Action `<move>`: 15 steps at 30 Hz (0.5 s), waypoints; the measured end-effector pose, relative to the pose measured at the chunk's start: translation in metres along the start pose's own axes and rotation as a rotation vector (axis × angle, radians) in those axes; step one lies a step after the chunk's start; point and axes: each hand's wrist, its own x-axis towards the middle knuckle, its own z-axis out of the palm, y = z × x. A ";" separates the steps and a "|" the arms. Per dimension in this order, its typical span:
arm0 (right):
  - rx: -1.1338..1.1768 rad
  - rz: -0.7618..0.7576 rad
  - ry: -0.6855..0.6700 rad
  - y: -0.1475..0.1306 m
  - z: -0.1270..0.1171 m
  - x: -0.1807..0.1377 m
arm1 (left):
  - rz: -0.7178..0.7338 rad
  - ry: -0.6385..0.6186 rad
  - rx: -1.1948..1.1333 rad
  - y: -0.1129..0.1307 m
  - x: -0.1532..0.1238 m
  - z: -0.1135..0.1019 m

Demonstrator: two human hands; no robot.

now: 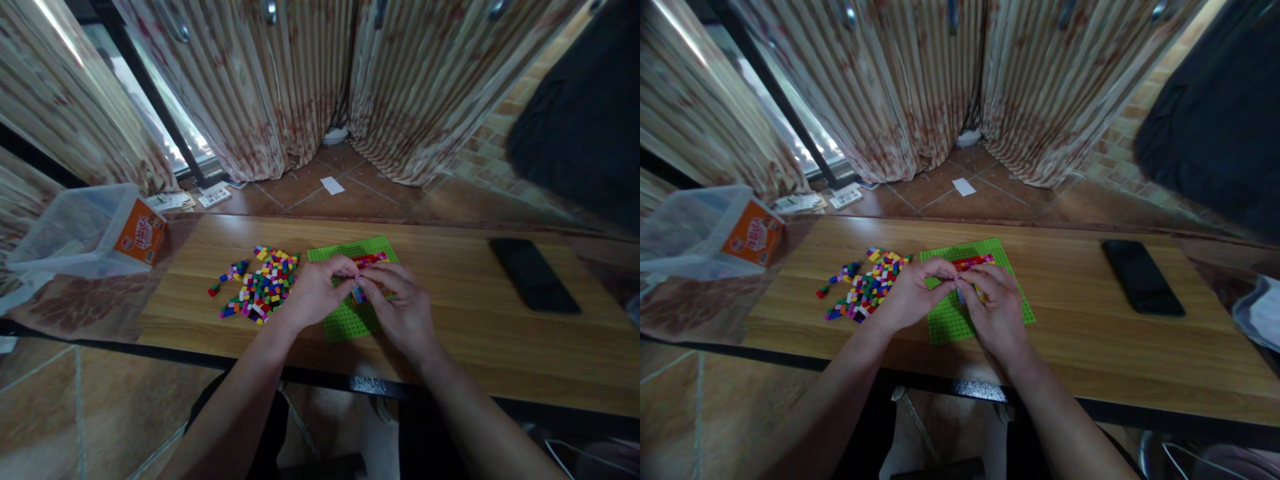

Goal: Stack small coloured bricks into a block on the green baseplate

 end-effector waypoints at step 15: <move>0.066 0.139 0.024 0.019 -0.014 0.014 | -0.061 0.104 0.171 -0.012 0.005 -0.004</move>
